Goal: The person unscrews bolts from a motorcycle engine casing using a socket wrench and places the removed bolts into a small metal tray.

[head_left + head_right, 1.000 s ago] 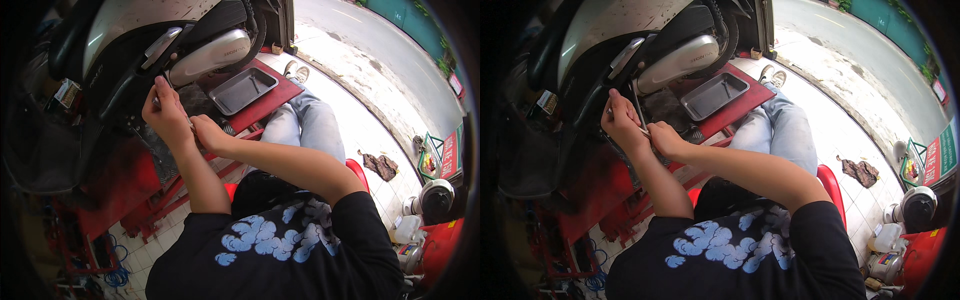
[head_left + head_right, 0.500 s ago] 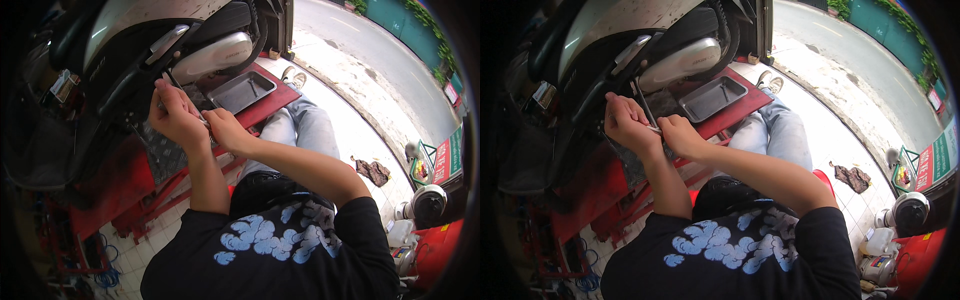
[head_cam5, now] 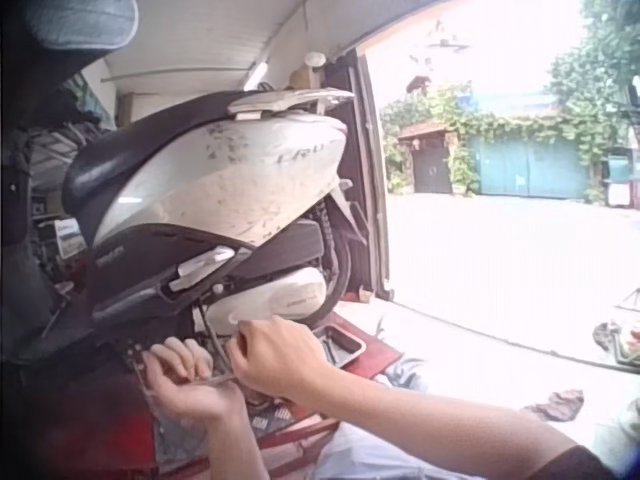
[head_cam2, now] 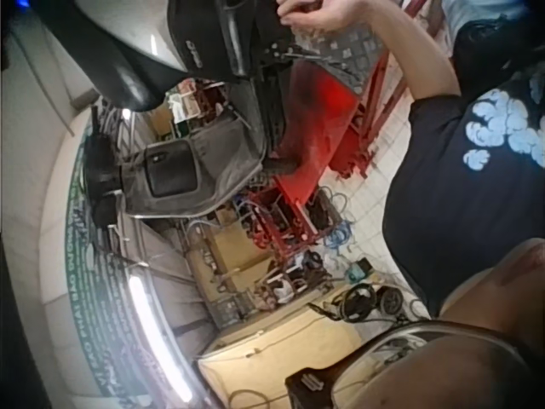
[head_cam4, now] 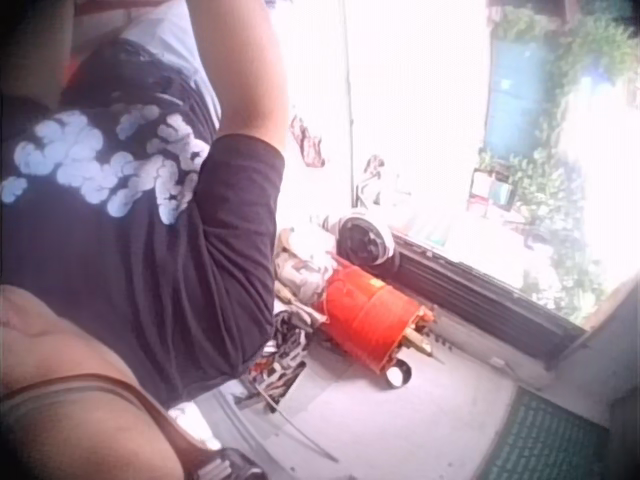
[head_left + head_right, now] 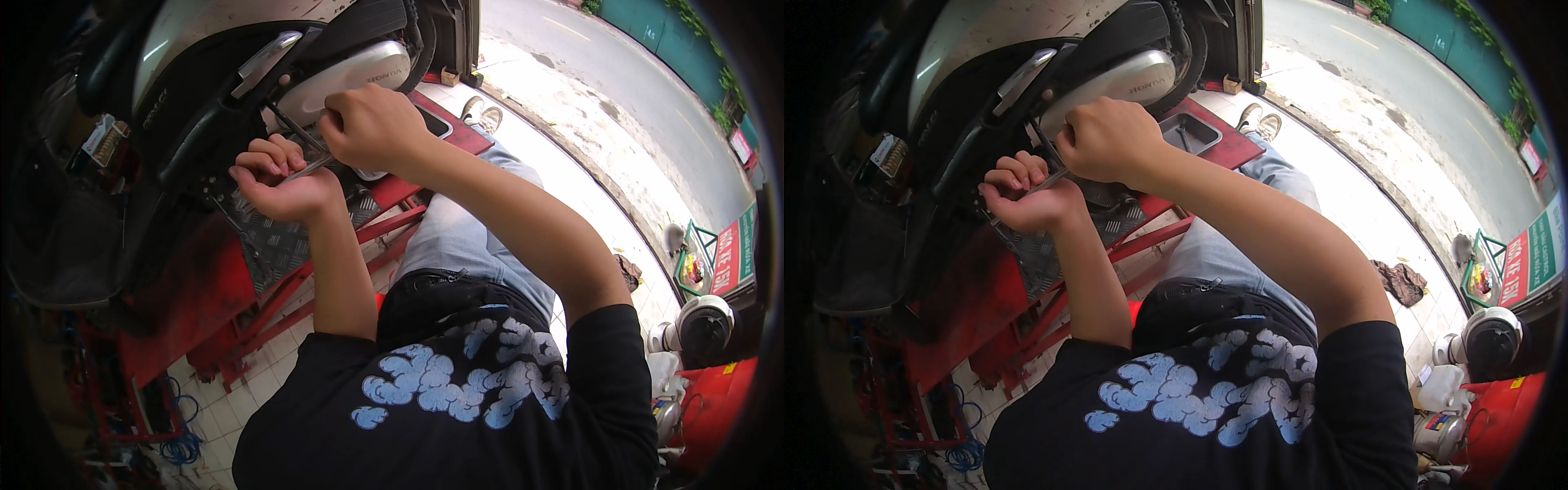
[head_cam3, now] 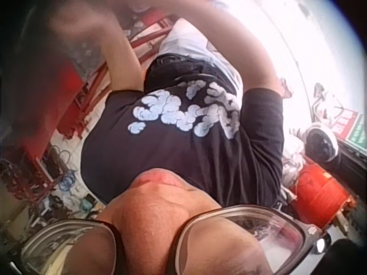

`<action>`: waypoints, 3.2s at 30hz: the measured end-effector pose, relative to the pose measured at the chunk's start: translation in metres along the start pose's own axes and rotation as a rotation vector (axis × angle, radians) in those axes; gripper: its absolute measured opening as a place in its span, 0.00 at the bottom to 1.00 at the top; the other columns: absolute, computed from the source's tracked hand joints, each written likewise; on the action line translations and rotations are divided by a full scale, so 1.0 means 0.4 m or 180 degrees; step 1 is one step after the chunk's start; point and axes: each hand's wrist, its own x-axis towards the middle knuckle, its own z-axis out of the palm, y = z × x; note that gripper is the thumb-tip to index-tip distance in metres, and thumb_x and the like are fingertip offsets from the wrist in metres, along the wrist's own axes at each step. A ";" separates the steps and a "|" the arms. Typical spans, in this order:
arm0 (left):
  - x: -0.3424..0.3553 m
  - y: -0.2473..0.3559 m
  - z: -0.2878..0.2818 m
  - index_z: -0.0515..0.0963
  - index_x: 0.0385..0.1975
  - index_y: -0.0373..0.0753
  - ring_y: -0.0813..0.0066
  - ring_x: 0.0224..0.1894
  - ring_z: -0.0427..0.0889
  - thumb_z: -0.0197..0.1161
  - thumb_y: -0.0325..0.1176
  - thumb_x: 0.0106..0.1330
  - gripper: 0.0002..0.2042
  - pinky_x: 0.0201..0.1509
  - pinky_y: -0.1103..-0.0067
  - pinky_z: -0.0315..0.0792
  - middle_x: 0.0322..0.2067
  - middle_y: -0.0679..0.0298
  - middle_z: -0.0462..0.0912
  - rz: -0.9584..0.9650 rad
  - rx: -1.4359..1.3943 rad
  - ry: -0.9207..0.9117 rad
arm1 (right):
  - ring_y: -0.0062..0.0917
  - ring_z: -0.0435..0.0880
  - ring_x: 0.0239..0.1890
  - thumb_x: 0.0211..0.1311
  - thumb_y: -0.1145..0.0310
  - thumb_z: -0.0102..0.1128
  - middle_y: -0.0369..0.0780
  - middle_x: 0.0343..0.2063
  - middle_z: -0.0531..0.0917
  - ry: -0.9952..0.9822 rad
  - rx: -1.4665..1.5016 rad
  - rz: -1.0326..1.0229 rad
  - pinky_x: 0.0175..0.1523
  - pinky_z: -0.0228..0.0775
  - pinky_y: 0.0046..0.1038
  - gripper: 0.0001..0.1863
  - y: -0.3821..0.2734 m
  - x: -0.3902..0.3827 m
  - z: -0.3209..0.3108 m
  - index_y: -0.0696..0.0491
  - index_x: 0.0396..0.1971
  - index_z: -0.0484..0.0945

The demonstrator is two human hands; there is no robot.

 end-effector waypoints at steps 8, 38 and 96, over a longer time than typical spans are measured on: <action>0.012 0.033 -0.013 0.56 0.17 0.46 0.82 0.17 0.50 0.43 0.40 0.75 0.20 0.21 0.83 0.47 0.16 0.71 0.55 -0.0192 0.0548 -0.0341 | 0.51 0.83 0.33 0.59 0.60 0.49 0.53 0.25 0.83 -0.0002 0.0667 0.0724 0.44 0.76 0.45 0.19 -0.001 -0.048 0.071 0.59 0.28 0.84; -0.005 0.036 0.023 0.60 0.19 0.43 0.83 0.18 0.59 0.48 0.39 0.74 0.18 0.23 0.83 0.55 0.17 0.69 0.63 -0.0768 0.0438 -0.0607 | 0.29 0.84 0.25 0.71 0.51 0.44 0.46 0.24 0.84 -0.1374 0.2744 0.1348 0.36 0.74 0.33 0.27 0.076 -0.090 0.168 0.60 0.29 0.82; 0.001 0.035 0.008 0.71 0.22 0.37 0.80 0.20 0.71 0.47 0.48 0.78 0.24 0.24 0.84 0.61 0.19 0.64 0.74 -0.1387 0.1233 -0.1975 | 0.22 0.69 0.23 0.75 0.48 0.42 0.34 0.19 0.74 -0.0557 0.4259 0.1487 0.34 0.64 0.27 0.30 0.107 -0.173 0.305 0.61 0.29 0.78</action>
